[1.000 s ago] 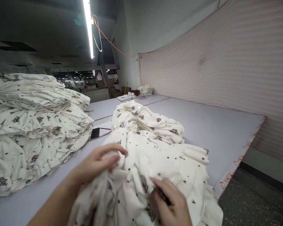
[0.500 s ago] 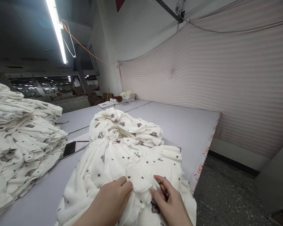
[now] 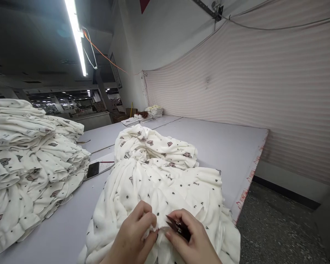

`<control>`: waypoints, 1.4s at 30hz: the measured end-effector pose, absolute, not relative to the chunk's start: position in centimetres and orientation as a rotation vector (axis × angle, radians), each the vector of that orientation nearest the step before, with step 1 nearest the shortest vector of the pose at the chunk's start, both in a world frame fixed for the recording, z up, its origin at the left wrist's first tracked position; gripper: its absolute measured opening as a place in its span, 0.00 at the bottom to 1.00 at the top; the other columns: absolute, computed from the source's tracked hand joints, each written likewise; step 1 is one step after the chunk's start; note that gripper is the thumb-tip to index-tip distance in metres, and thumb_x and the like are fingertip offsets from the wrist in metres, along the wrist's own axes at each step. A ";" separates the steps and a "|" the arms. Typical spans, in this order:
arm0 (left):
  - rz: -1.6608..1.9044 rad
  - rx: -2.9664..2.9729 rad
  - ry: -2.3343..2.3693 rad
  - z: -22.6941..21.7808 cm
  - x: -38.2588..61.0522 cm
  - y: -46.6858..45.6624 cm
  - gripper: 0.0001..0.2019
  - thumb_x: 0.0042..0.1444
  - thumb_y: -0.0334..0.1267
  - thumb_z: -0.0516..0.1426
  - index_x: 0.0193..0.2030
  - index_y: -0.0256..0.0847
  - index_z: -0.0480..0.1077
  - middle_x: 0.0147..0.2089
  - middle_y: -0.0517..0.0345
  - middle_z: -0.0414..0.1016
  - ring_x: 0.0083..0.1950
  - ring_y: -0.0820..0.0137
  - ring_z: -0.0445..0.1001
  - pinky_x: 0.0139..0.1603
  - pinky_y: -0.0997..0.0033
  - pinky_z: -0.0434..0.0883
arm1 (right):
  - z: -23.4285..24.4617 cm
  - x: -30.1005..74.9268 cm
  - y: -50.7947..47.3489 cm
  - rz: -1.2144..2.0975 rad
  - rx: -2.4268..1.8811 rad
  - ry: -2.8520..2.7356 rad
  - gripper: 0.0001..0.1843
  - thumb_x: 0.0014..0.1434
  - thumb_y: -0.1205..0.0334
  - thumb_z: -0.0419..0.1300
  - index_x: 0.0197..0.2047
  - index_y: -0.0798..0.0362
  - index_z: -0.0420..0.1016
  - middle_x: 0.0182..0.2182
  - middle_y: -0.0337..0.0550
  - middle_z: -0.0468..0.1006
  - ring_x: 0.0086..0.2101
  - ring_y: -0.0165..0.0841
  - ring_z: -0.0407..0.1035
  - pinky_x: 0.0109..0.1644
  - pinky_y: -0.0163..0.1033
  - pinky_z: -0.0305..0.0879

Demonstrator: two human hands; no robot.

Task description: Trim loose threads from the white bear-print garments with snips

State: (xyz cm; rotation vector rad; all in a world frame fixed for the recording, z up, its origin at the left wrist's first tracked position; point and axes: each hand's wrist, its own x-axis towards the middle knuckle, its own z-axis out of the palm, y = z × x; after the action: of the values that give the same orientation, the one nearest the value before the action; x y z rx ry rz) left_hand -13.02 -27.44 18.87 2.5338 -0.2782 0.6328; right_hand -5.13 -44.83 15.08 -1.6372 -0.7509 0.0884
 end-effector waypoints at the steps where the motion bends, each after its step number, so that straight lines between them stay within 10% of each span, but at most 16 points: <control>1: 0.656 2.524 -0.280 18.6 -13.1 -27.4 0.08 0.55 0.25 0.49 0.31 0.43 0.59 0.35 0.57 0.64 0.35 0.68 0.68 0.35 0.72 0.67 | 15.2 -5.1 -45.2 0.121 -1.648 -0.759 0.09 0.54 0.62 0.61 0.40 0.50 0.76 0.33 0.41 0.77 0.35 0.34 0.73 0.39 0.33 0.67; 16: 0.729 2.511 -0.387 18.1 -13.5 -26.5 0.11 0.56 0.22 0.49 0.35 0.44 0.59 0.39 0.56 0.72 0.39 0.68 0.72 0.38 0.72 0.68 | 16.6 -5.6 -45.2 0.150 -1.803 -0.870 0.11 0.61 0.59 0.57 0.42 0.49 0.79 0.34 0.43 0.80 0.36 0.36 0.75 0.38 0.34 0.68; 25: 0.200 2.046 0.371 21.1 -14.0 -26.9 0.12 0.58 0.48 0.54 0.37 0.43 0.73 0.36 0.58 0.76 0.41 0.62 0.73 0.39 0.71 0.68 | 15.4 -5.3 -42.2 -0.039 -1.703 -0.701 0.06 0.58 0.68 0.54 0.35 0.49 0.71 0.29 0.37 0.75 0.30 0.32 0.70 0.30 0.31 0.62; 34: 0.179 1.901 0.273 21.3 -14.0 -26.7 0.14 0.57 0.49 0.54 0.36 0.42 0.74 0.37 0.57 0.77 0.45 0.60 0.73 0.49 0.67 0.67 | 14.4 -6.4 -40.2 -0.253 -1.563 -0.908 0.16 0.55 0.71 0.54 0.46 0.48 0.73 0.35 0.39 0.79 0.34 0.33 0.74 0.37 0.33 0.66; 42: 0.328 2.016 0.276 20.3 -14.0 -27.1 0.11 0.55 0.46 0.57 0.38 0.43 0.74 0.37 0.57 0.76 0.43 0.61 0.74 0.45 0.69 0.68 | 15.8 -6.3 -39.4 -0.008 -1.570 -0.712 0.13 0.66 0.54 0.51 0.32 0.51 0.67 0.21 0.34 0.68 0.22 0.28 0.63 0.26 0.31 0.59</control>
State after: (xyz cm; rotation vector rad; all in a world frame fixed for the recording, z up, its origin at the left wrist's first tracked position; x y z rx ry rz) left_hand -13.96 -27.05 20.29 2.0163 0.2757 0.3278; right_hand -6.30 -39.39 15.76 -1.5697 -0.7117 -0.0079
